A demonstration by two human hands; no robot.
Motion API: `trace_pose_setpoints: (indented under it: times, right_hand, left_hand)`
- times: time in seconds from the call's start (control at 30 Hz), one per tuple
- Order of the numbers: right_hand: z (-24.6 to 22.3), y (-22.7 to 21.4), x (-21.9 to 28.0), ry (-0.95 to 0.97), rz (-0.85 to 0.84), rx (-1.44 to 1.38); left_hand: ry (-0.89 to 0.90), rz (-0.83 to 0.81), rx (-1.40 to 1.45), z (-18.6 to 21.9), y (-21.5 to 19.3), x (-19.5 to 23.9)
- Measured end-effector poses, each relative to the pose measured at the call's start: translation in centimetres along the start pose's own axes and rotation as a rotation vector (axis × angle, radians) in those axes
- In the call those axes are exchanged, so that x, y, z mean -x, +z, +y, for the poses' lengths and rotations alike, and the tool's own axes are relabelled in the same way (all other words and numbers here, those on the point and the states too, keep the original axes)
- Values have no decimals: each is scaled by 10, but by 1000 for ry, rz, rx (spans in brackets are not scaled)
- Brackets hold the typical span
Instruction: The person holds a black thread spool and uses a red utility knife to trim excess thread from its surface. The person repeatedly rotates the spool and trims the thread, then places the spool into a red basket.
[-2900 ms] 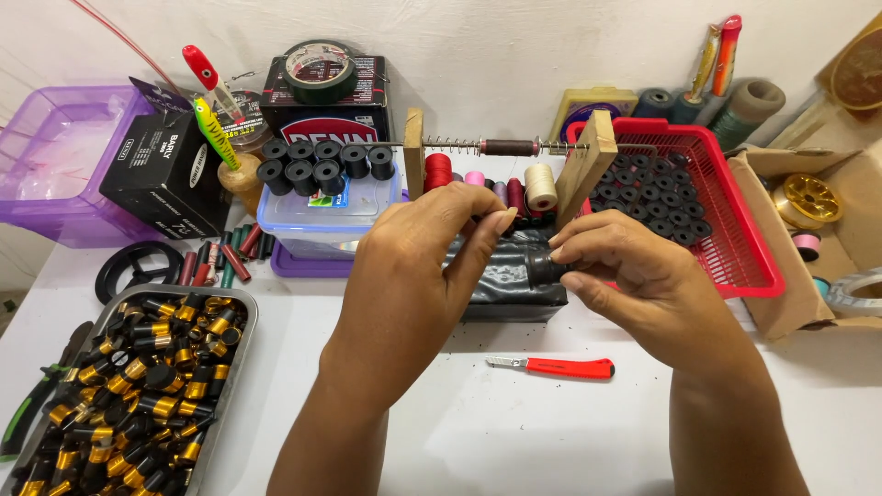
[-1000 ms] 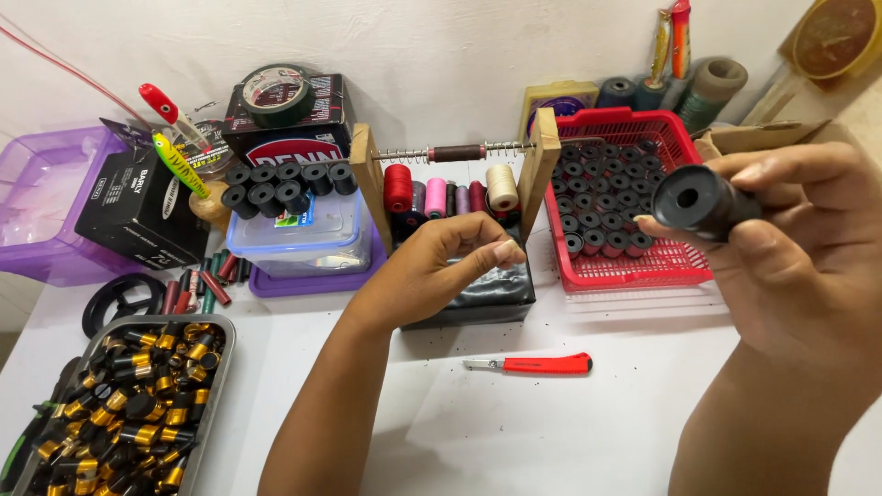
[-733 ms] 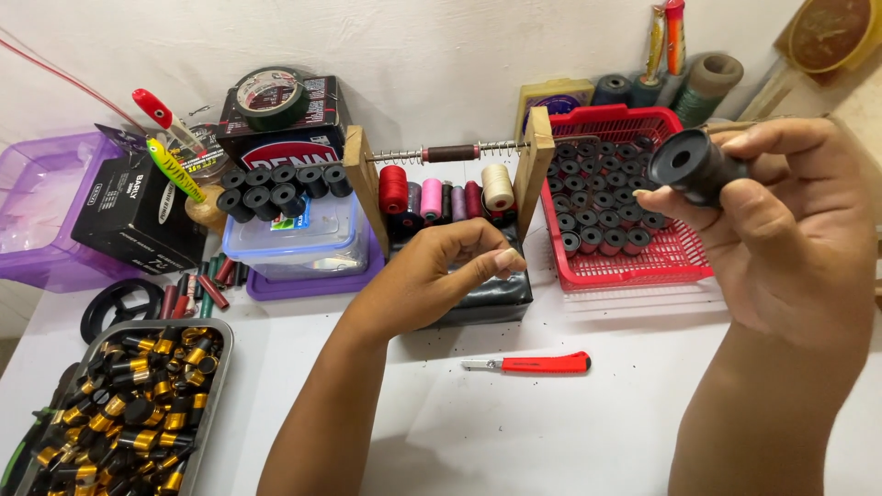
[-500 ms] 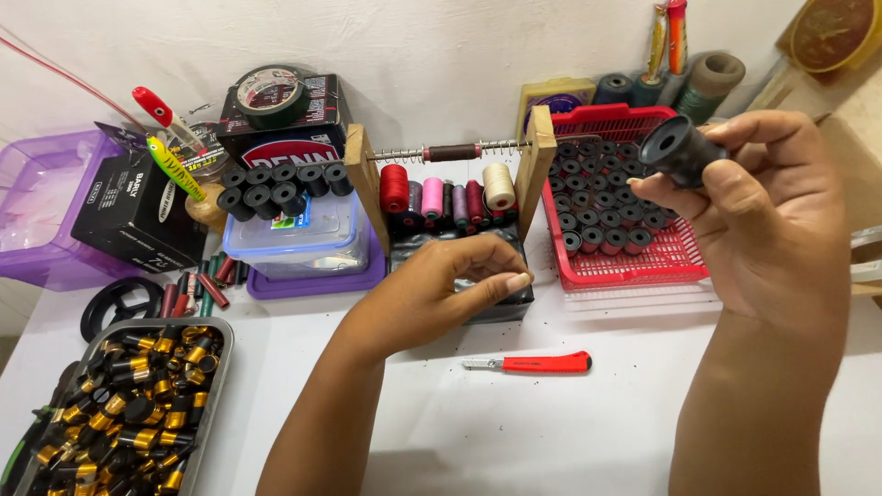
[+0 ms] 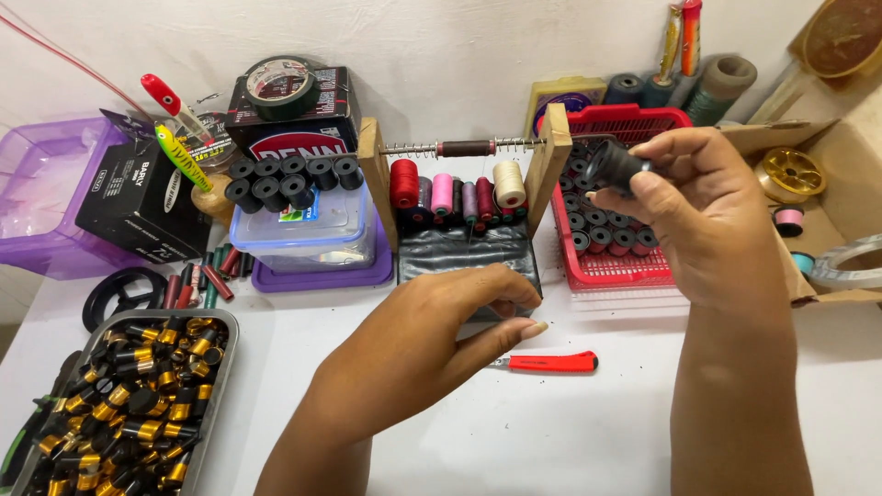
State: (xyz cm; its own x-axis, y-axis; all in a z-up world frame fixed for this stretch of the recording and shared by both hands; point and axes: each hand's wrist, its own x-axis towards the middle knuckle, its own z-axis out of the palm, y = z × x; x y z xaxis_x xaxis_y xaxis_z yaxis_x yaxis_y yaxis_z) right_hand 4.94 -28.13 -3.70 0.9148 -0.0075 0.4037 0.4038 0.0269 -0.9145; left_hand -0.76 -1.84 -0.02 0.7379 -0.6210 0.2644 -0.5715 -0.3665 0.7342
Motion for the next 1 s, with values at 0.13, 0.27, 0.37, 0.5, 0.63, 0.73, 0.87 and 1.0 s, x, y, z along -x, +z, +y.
trace_pose_setpoints:
  times: [0.13, 0.27, 0.37, 0.5, 0.63, 0.73, 0.87, 1.0]
  right_hand:
    - [6, 12, 0, 36, -49, 32]
    - [6, 23, 2, 145, -120, 115]
    - [4, 31, 4, 209, -168, 205]
    - [18, 34, 9, 213, -250, 193]
    - [11, 42, 16, 266, -288, 194]
    - [6, 45, 21, 284, -320, 198]
    - [0, 47, 25, 287, -351, 204]
    - [-5, 47, 28, 269, -359, 226]
  left_hand:
    - [3, 58, -28, 4, -3, 6]
    - [56, 140, -41, 7, -9, 12]
    - [81, 215, -82, 9, -12, 14]
    - [124, 344, -169, 6, -14, 16]
    - [115, 411, -192, 3, -19, 15]
    - [123, 467, -184, -1, -23, 14]
    - [149, 519, -166, -8, -27, 10]
    - [180, 549, -112, -13, -29, 4]
